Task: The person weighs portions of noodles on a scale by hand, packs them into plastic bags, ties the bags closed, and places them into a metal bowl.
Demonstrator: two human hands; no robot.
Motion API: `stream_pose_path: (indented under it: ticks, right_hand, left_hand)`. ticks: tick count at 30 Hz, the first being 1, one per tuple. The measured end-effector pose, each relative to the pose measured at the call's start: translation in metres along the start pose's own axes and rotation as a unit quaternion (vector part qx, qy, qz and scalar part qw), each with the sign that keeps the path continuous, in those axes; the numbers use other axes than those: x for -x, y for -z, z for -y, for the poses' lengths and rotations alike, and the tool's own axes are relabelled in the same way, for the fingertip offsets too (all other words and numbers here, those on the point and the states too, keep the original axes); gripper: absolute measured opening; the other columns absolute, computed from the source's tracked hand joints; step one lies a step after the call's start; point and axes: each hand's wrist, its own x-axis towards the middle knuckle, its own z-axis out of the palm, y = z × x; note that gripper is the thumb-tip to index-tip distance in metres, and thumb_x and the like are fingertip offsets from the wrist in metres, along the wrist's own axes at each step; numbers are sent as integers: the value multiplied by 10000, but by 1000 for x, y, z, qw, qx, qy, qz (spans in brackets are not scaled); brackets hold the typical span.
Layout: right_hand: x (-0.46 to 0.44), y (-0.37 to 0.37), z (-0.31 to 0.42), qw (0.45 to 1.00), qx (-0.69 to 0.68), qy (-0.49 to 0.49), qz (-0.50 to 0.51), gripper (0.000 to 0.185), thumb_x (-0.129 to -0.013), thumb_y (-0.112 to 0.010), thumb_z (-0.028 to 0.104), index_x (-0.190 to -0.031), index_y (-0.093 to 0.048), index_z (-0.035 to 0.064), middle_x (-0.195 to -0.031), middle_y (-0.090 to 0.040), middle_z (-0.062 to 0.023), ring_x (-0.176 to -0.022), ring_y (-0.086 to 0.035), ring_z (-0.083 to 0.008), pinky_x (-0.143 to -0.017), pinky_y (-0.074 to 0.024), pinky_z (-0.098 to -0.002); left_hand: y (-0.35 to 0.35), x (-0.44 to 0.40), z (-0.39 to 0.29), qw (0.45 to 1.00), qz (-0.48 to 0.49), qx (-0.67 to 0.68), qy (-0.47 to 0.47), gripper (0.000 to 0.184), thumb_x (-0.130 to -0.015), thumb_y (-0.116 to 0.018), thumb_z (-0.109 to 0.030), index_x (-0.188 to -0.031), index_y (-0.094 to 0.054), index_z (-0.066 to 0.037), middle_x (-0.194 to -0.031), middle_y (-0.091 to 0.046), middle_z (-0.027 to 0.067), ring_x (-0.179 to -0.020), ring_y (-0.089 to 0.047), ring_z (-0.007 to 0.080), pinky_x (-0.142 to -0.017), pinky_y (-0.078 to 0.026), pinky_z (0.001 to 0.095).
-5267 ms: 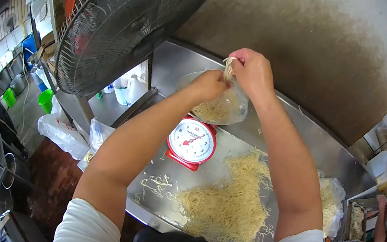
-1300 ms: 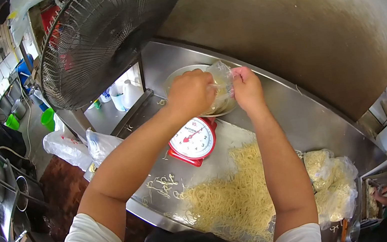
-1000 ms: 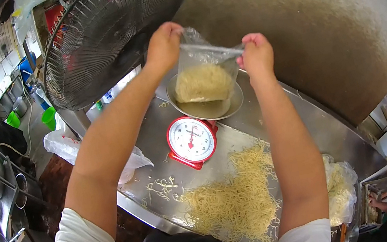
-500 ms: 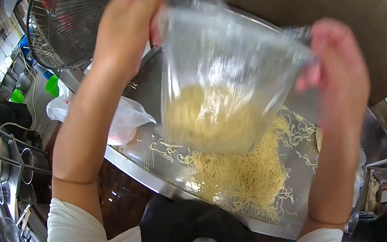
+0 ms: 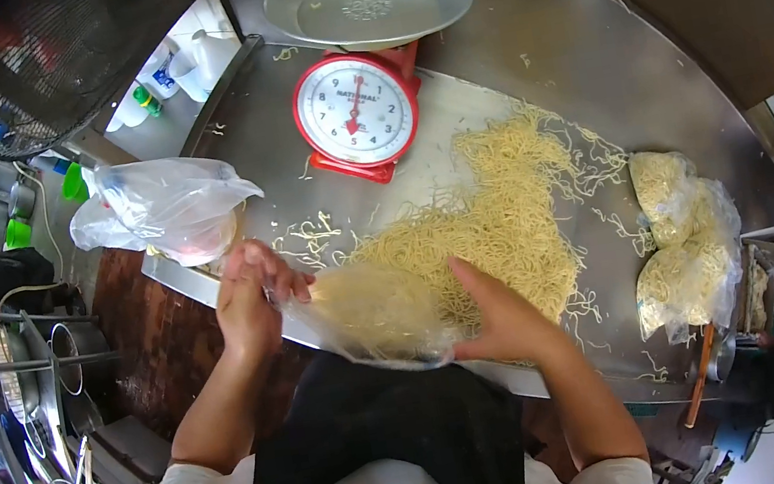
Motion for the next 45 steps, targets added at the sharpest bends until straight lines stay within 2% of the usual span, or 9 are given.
stream_pose_path:
  ticks: [5, 8, 14, 19, 22, 25, 32, 38, 45]
  right_hand:
    - [-68, -98, -14, 957, 181, 163, -160, 847, -746, -752, 321, -1413, -352, -15, -1390, -433, -253, -1285, -447, -304, -1029, -387, -370]
    - [-105, -141, -47, 776, -618, -52, -110, 616, -811, -687, 270, -1305, -484, -37, -1309, -495, -248, -1161, -534, -299, -954, -440, -373]
    - [-97, -121, -23, 969, -15, 54, -241, 218, -828, -654, 219, -957, -668, 44, -857, -647, -169, -787, -633, -321, -706, -500, -370]
    - [-112, -127, -22, 949, 35, 96, -299, 148, -789, -667, 205, -849, -663, 69, -725, -639, -153, -708, -614, -365, -641, -486, -433]
    - [-121, -134, -38, 945, 82, 124, -293, 145, -786, -668, 218, -818, -660, 77, -745, -647, -160, -696, -611, -371, -632, -479, -465]
    - [-128, -132, -35, 954, 99, 87, -269, 135, -800, -650, 215, -800, -661, 81, -752, -646, -167, -703, -612, -368, -638, -482, -466]
    - [-113, -120, 27, 953, -204, 161, -157, 232, -921, -531, 260, -861, -642, 65, -761, -659, -78, -684, -628, -265, -694, -494, -405]
    - [-139, -100, -10, 557, -829, -26, 32, 223, -935, -557, 267, -974, -594, 51, -710, -572, -22, -612, -512, -163, -613, -445, -334]
    - [-87, -110, 53, 903, -419, -46, -84, 248, -980, -514, 304, -1025, -591, 73, -662, -543, -17, -598, -498, -94, -596, -416, -255]
  left_hand:
    - [-10, 1, 2, 997, 62, -45, 20, 367, -1010, -375, -369, -952, -525, -39, -784, -571, 103, -729, -607, 250, -861, -480, 418]
    - [12, 3, 11, 976, 76, -158, -126, 439, -991, -447, -383, -1184, -508, 6, -1089, -583, 153, -1057, -573, 269, -985, -422, 412]
    - [48, 1, 83, 840, 114, -520, -101, 787, -747, -751, -400, -1316, -434, 41, -1334, -454, 289, -1236, -455, 416, -1022, -381, 448]
    - [29, 0, 125, 906, 42, -417, -64, 341, -764, -699, -200, -1050, -652, -21, -932, -683, 153, -883, -675, 266, -777, -516, 386]
    - [25, 4, 132, 870, 8, -479, -118, 251, -726, -686, -187, -934, -683, -46, -904, -655, 220, -884, -610, 415, -808, -489, 450]
    - [33, -4, 150, 770, 6, -636, -44, 205, -839, -598, -189, -956, -676, -39, -856, -683, 114, -778, -656, 239, -744, -507, 369]
    - [33, -46, 69, 952, 134, -197, 192, 361, -915, -559, -289, -1123, -646, -8, -1056, -671, 100, -980, -606, 196, -901, -453, 327]
    - [-3, -6, 53, 738, 134, -641, -160, 530, -787, -657, -442, -1109, -613, -23, -1193, -599, 185, -1228, -505, 316, -1036, -357, 512]
    - [5, -1, 103, 714, 145, -677, -104, 528, -750, -644, -308, -1233, -574, -109, -1302, -560, 100, -1288, -447, 315, -1083, -298, 538]
